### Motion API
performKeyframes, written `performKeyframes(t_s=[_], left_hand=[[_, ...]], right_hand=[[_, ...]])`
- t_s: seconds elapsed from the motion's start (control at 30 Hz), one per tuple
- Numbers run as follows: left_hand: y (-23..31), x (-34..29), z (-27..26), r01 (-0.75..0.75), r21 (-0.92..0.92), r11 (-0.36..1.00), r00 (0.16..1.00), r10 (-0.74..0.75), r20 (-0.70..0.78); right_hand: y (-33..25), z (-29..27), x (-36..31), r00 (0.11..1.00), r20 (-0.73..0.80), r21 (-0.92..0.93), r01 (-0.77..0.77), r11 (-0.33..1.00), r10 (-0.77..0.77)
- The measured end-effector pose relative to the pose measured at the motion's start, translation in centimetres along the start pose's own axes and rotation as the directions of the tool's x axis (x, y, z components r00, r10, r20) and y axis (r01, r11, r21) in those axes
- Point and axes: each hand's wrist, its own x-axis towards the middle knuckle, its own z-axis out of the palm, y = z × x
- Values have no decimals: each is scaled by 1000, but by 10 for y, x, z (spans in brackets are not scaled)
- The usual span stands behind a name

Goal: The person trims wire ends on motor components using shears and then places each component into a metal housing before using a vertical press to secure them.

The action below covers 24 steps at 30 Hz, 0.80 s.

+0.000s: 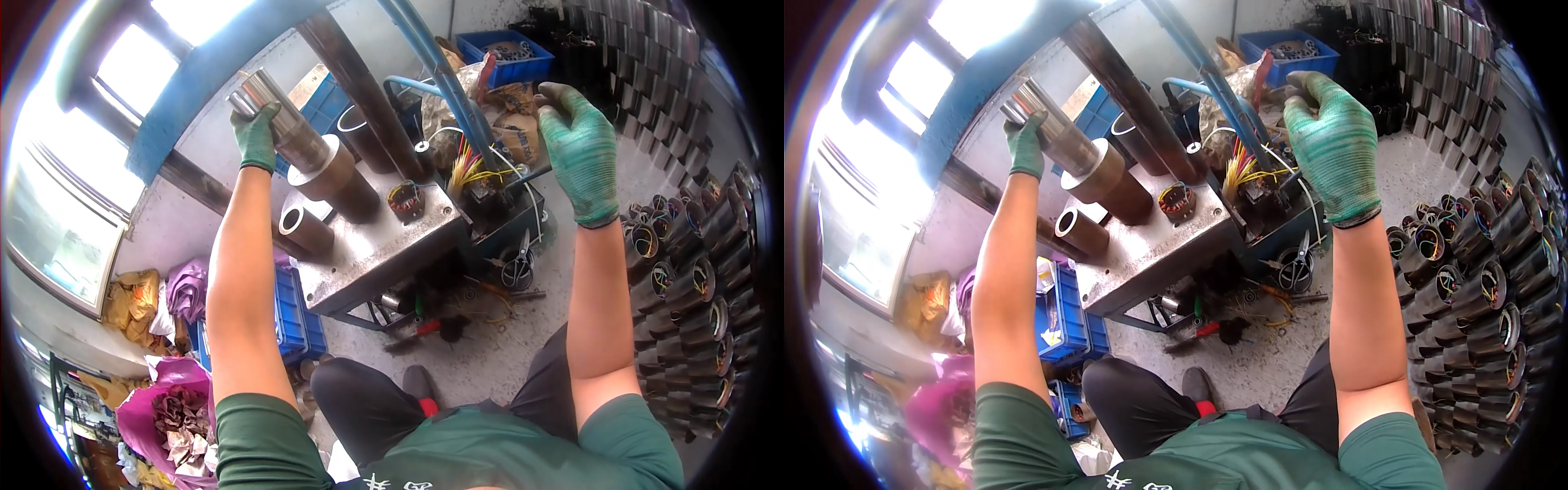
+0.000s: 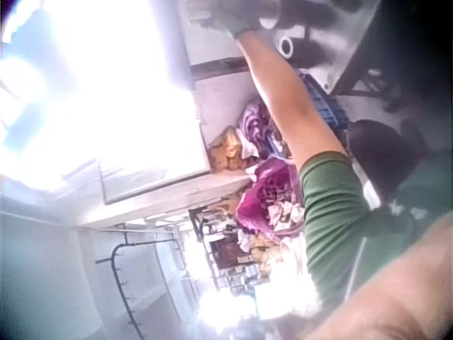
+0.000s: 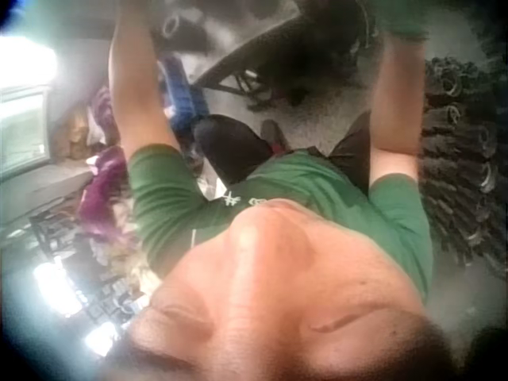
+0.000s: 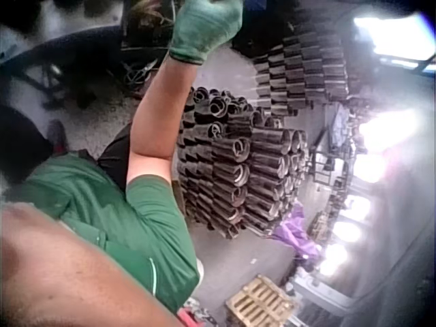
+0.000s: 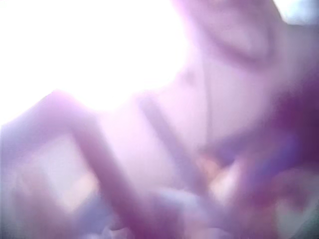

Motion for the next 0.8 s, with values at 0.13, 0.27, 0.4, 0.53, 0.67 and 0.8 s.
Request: performKeyframes(t_s=[0.13,0.27,0.4,0.53,0.67,0.8], left_hand=[[-13,5,1,-67,-13,998,997,67,-29],[-19,-2,0,-65,6,998,998,65,-18],[-27,-27,4,-54,-47,997,998,53,-39],[-96,-42,-21,-83,-4,997,993,82,-89],[-98,-50,5,82,-106,991,995,-87,-44],[-81,-58,-1,79,-57,995,996,-81,-42]], right_hand=[[-5,-5,-2,993,76,-100,93,991,-86],[-13,-11,-6,979,189,-144,103,984,-75],[-20,-21,-14,951,291,-216,168,962,-101],[-45,-27,-24,874,482,-325,244,914,-62],[-43,-36,-28,733,678,-472,491,732,-55],[-63,-47,-25,350,914,-401,698,594,205]])
